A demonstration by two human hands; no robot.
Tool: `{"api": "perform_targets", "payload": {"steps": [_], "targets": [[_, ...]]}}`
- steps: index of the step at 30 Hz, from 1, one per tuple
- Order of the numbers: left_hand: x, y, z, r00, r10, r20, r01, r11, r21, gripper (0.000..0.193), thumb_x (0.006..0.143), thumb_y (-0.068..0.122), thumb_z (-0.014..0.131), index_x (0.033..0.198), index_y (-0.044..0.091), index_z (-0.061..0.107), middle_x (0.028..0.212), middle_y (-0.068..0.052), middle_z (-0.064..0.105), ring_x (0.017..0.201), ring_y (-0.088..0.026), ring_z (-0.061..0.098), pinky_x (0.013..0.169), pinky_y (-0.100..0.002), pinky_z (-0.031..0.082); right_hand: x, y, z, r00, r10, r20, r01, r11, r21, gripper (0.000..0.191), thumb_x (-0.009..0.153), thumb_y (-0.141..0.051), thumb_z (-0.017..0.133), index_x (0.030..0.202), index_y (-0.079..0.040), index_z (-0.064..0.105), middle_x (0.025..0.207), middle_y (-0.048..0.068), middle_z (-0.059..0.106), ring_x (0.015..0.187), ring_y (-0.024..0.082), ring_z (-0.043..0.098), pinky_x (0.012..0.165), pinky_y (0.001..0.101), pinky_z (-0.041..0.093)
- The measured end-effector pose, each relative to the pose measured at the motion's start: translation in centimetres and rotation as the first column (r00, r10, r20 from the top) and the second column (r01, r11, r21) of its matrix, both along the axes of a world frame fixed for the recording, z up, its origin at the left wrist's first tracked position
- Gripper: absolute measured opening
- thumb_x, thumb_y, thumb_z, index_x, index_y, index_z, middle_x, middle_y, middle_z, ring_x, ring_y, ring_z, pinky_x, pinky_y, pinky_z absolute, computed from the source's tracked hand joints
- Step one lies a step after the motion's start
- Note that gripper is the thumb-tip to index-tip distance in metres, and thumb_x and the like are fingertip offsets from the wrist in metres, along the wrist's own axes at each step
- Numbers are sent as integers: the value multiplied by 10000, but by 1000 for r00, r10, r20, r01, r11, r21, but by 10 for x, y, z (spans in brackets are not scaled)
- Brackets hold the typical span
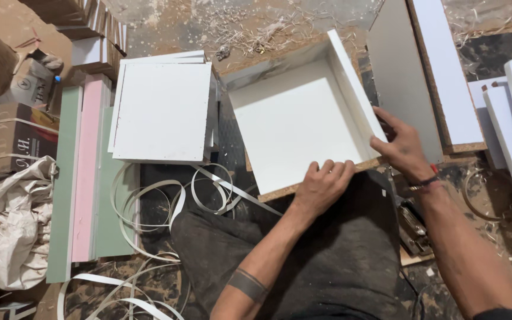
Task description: The person sits on the floor and applies white edge banding tape to the front edges of white drawer boxes. They hold a tape strip against a drawer edge and press it with a hand-held iron, then set the finished drawer aside and pick up the next one, repeating the process.
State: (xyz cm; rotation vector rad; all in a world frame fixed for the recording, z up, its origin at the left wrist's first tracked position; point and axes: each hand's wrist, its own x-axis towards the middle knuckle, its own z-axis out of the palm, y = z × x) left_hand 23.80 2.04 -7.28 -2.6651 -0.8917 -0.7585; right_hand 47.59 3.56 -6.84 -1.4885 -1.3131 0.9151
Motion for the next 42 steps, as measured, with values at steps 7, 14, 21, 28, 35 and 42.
{"api": "perform_targets", "payload": {"steps": [7,14,21,28,35,42], "targets": [[15,12,-9,994,-106,15,106,994,-23,269,957,201,630,1192,72,630,908,1,627,869,-139,636,718,-314,485,10,-9,0,988,-86,128,91,995,-31,716,877,-128,705,1539,0,463,1356,205,635,1220,260,635,981,379,531],[-2,14,-4,1000,-24,12,25,988,-151,297,809,222,611,1099,163,614,844,-3,673,772,-185,665,602,-396,510,24,-11,4,992,-69,-104,46,977,-210,651,925,-248,717,1498,-22,505,1361,192,646,1256,278,617,1031,392,517],[-23,36,-16,981,-196,8,183,896,-405,96,939,137,616,1003,84,567,772,-33,640,768,-225,676,596,-391,522,23,22,26,987,-110,119,137,958,-251,549,859,-208,795,1342,-28,605,1147,115,681,1030,208,658,834,350,565],[-24,30,-5,983,-183,13,175,913,-369,187,935,141,595,1108,73,611,845,-38,676,839,-237,682,676,-398,524,12,63,21,940,-215,266,239,969,-60,454,866,-265,914,1137,-26,640,900,4,625,762,95,585,637,271,497],[-105,-41,-34,950,-306,61,312,937,-160,213,1034,140,622,1234,69,626,1091,-68,642,1057,-233,624,966,-413,509,9,29,2,964,-212,161,222,974,-46,290,1086,-259,762,1262,-53,656,1115,42,666,956,102,627,749,257,530],[-139,-54,-149,997,71,-42,-83,873,-480,349,821,149,606,1156,90,687,1217,-114,672,1202,-338,587,1005,-500,486,-22,-57,-37,861,-491,-134,499,765,407,79,1196,-69,531,1213,8,538,1026,53,574,851,129,577,751,277,539]]}}
